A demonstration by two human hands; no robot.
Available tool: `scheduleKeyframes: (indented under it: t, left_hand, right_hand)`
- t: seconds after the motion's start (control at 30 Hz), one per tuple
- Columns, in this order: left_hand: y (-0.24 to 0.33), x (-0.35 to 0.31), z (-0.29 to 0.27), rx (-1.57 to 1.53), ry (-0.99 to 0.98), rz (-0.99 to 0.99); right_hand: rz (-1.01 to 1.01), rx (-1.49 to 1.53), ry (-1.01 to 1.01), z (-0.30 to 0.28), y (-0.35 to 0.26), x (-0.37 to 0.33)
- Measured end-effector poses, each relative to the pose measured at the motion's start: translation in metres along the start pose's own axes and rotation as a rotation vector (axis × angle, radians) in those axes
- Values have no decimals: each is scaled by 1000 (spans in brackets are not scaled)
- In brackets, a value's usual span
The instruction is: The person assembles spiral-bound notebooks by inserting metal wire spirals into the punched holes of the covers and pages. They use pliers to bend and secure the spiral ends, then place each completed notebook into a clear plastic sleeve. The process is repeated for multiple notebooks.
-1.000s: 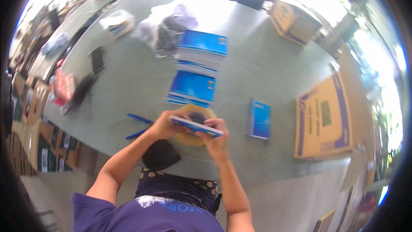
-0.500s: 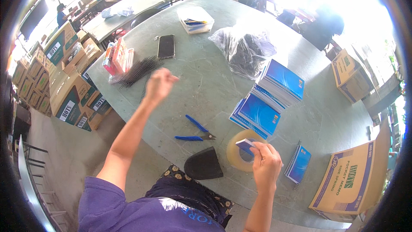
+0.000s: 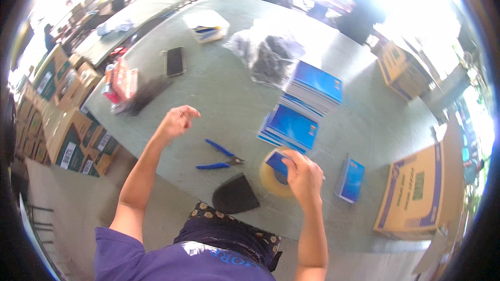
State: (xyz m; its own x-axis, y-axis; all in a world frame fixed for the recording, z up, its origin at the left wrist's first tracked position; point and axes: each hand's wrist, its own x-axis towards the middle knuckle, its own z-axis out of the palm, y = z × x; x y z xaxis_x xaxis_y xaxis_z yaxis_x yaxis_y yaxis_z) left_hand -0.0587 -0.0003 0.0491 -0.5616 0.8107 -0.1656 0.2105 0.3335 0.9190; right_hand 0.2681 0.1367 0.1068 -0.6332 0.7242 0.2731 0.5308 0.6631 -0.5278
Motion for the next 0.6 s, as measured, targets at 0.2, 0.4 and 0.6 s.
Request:
scheduleKeyframes:
  t: [0.2, 0.4, 0.6]
  left_hand:
    - [67, -46, 121, -16, -224, 624]
    - [75, -53, 151, 169, -36, 652]
    - [82, -52, 143, 72, -201, 331]
  right_hand:
    - [24, -12, -7, 2, 2, 3]
    - [55, 15, -40, -1, 1, 2]
    - [26, 43, -8, 0, 1, 0]
